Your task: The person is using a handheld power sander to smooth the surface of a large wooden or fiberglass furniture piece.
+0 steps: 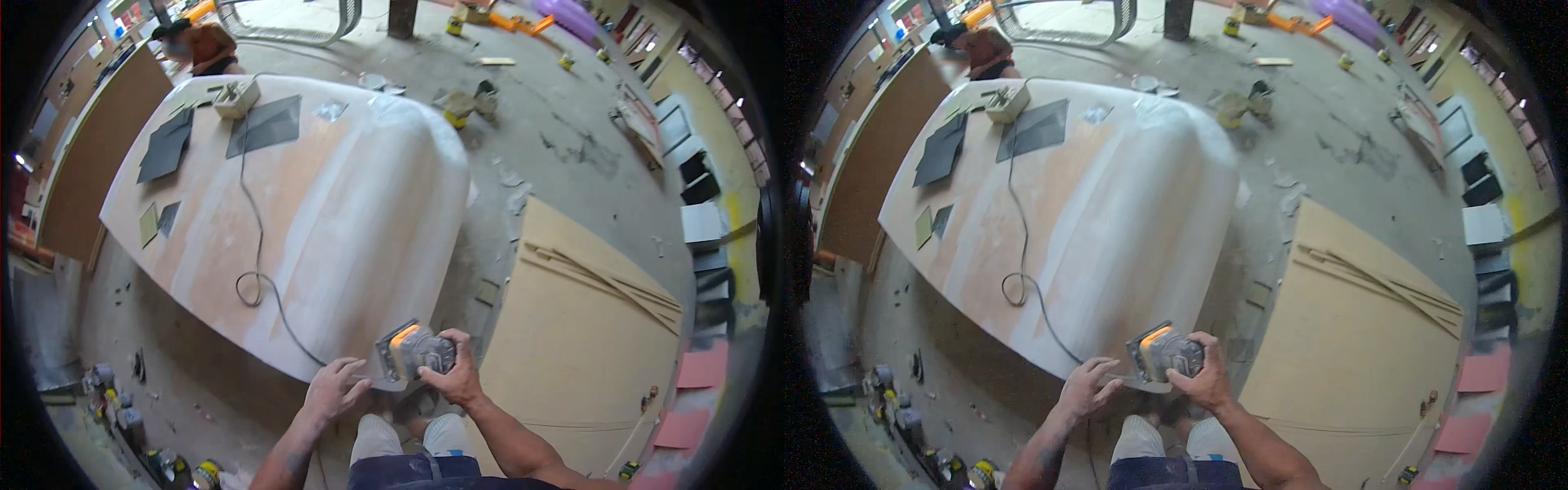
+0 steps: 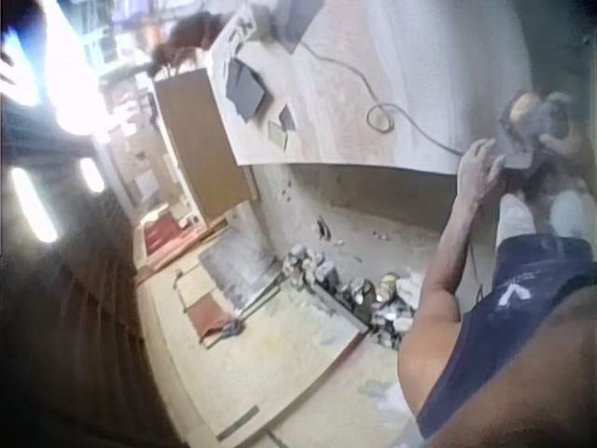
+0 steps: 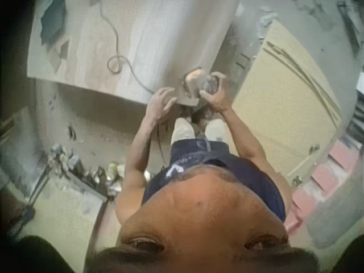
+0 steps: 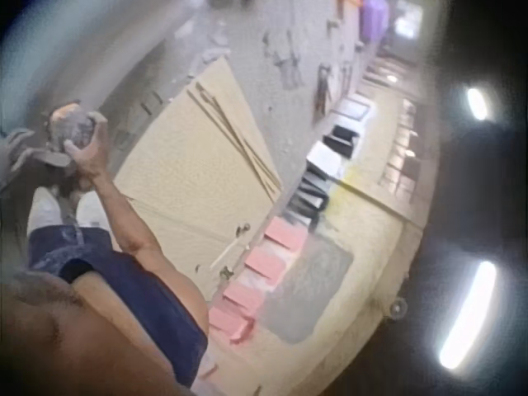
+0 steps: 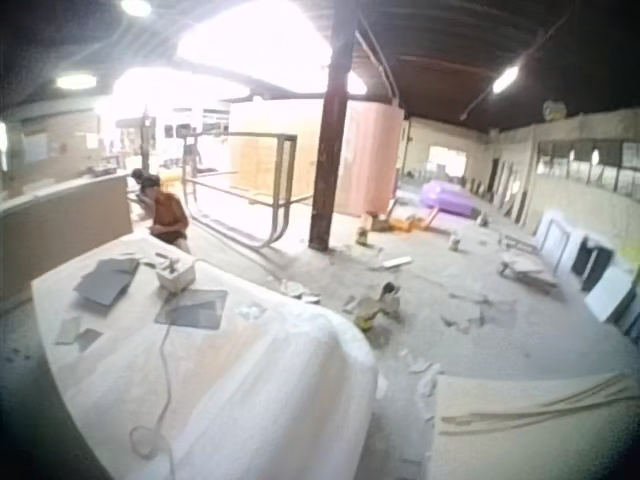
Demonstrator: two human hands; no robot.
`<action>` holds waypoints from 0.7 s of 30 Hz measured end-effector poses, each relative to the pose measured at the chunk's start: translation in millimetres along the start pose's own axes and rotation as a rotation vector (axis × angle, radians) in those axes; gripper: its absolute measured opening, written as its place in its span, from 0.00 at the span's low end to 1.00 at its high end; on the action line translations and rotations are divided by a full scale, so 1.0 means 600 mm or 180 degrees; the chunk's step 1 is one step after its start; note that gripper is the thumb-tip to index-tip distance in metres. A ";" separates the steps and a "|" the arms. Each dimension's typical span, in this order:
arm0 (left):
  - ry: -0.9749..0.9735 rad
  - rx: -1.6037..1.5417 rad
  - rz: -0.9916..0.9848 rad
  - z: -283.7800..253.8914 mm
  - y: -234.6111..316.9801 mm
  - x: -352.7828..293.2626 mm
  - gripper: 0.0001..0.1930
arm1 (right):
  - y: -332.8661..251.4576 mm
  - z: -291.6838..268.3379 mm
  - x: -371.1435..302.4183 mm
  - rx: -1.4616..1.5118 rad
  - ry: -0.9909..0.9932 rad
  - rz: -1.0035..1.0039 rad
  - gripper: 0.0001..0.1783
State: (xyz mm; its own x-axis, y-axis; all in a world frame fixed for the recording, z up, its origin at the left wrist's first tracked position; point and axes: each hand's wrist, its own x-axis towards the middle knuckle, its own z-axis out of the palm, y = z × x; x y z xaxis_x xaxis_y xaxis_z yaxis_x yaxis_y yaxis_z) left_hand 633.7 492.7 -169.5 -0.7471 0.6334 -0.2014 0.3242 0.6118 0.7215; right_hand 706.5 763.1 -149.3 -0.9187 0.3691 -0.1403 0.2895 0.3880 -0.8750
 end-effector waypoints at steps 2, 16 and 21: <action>0.0340 -0.0334 -0.0234 -0.002 -0.015 -0.020 0.22 | -0.021 0.002 0.011 0.0004 -0.0249 -0.0067 0.42; -0.0159 -0.1941 -0.1803 0.068 0.185 0.051 0.22 | -0.004 -0.091 0.128 -0.0323 -0.0735 -0.0367 0.43; 0.0009 -0.3314 -0.2686 0.180 0.294 0.184 0.37 | 0.027 -0.168 0.208 -0.0306 -0.0848 -0.0446 0.40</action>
State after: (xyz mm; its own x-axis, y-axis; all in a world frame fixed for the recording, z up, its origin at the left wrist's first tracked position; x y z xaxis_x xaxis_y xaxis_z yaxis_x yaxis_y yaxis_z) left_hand 670.9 722.0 -135.8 -0.5000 0.2418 -0.8316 -0.8223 0.1685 0.5435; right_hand 623.3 900.7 -134.2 -0.9858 0.0770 -0.1490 0.1674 0.5020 -0.8485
